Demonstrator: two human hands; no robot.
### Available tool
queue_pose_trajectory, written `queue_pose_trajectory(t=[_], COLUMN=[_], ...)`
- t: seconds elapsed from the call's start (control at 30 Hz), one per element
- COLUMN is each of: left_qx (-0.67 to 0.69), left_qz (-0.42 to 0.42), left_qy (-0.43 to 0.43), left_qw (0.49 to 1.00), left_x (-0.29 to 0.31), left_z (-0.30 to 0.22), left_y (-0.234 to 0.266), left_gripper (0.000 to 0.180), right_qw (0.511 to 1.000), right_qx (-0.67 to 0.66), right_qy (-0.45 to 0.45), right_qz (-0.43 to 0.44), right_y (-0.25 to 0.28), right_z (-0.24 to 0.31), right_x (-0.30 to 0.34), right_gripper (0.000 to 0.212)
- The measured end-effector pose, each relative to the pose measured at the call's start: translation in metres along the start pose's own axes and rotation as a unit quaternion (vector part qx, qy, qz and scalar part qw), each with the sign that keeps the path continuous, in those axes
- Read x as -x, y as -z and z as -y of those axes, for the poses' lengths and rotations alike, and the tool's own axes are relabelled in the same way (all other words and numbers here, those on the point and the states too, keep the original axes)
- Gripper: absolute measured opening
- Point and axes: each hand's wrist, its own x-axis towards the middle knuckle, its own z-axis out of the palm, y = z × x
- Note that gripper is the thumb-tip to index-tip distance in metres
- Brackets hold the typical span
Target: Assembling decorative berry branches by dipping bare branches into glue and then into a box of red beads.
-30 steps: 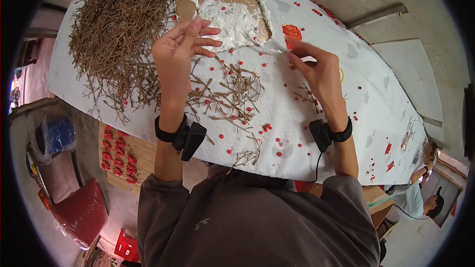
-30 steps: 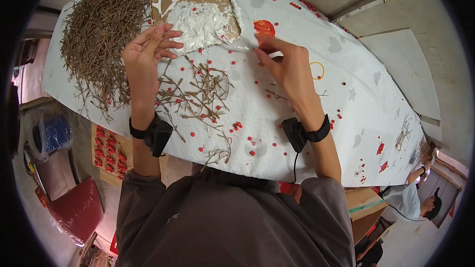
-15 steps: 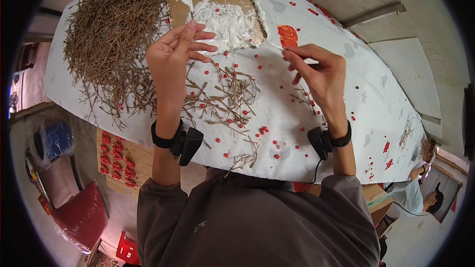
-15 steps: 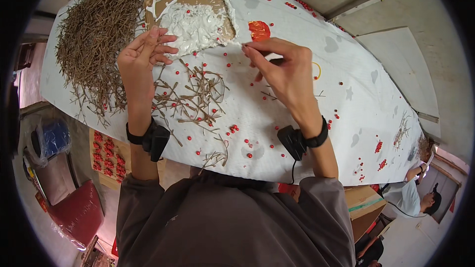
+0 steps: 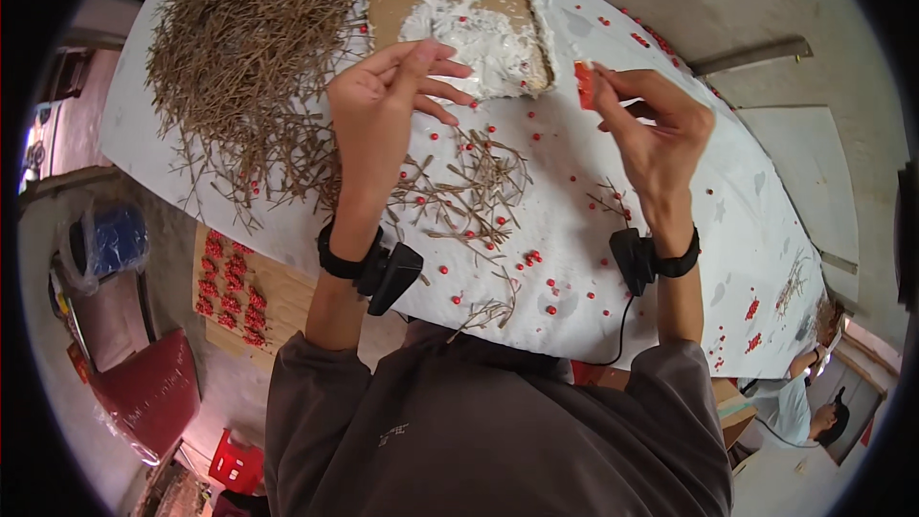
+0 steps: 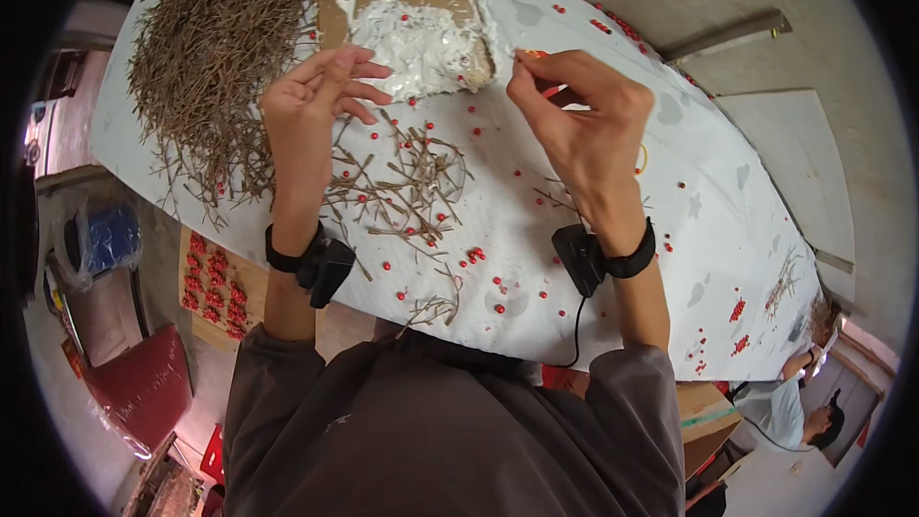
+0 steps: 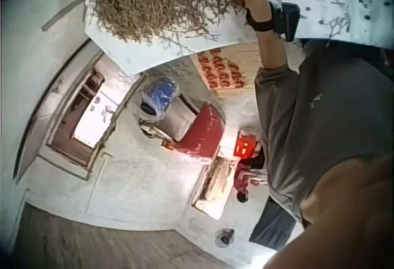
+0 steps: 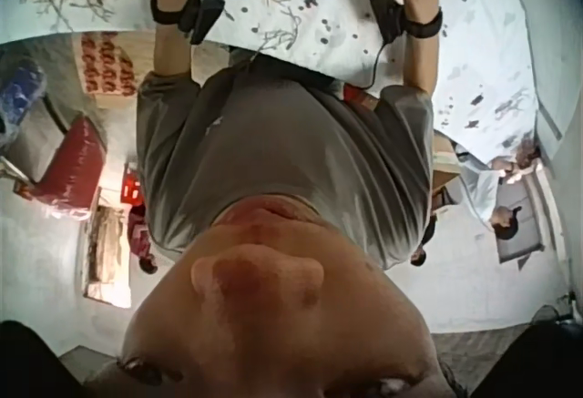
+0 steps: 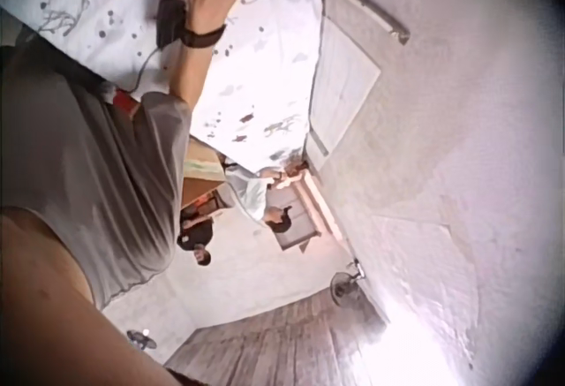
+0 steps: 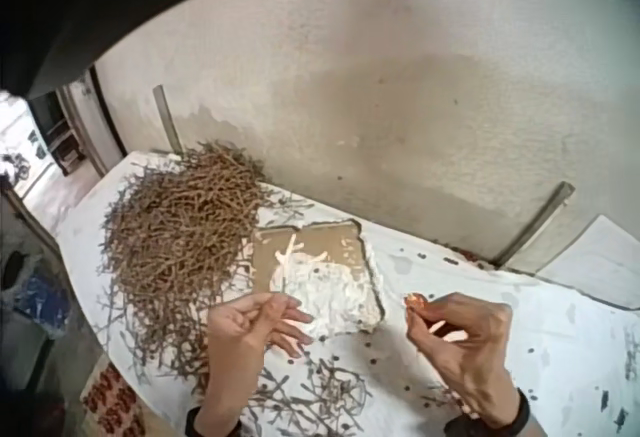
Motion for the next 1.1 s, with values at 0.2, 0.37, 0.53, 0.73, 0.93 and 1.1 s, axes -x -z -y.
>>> queue_pose_trajectory(t=[0.2,0.37,0.53,0.73,0.93,1.1], left_qx=[0.012,0.01,-0.003,-0.007,-0.001,0.013], left_qz=[0.015,0.006,-0.007,-0.018,-0.023,-0.03], left_qy=[0.0,-0.008,-0.026,-0.033,-0.057,-0.055], left_qw=[1.0,1.0,1.0,0.999,0.998,0.998], left_x=[0.001,0.0,0.001,0.001,-0.002,-0.003], left_z=[0.004,0.003,0.002,0.003,0.005,0.005], left_y=[-0.001,-0.004,-0.006,-0.002,0.001,0.0], left_gripper=[0.031,0.027,0.024,0.023,0.023,0.027], right_qw=[0.996,0.998,0.994,0.989,0.938,0.949], right_qx=[-0.027,-0.057,-0.08,-0.121,-0.206,-0.197], right_qy=[0.088,-0.019,-0.057,-0.064,-0.244,-0.23], right_qz=[-0.013,0.002,0.055,0.057,0.132,0.086], right_y=[-0.015,-0.035,-0.043,-0.042,-0.023,-0.015], right_z=[0.022,0.031,0.03,0.029,0.012,-0.008], right_x=[-0.022,-0.023,-0.019,-0.021,-0.04,-0.047], right_gripper=[0.011,0.009,0.008,0.007,0.009,0.013])
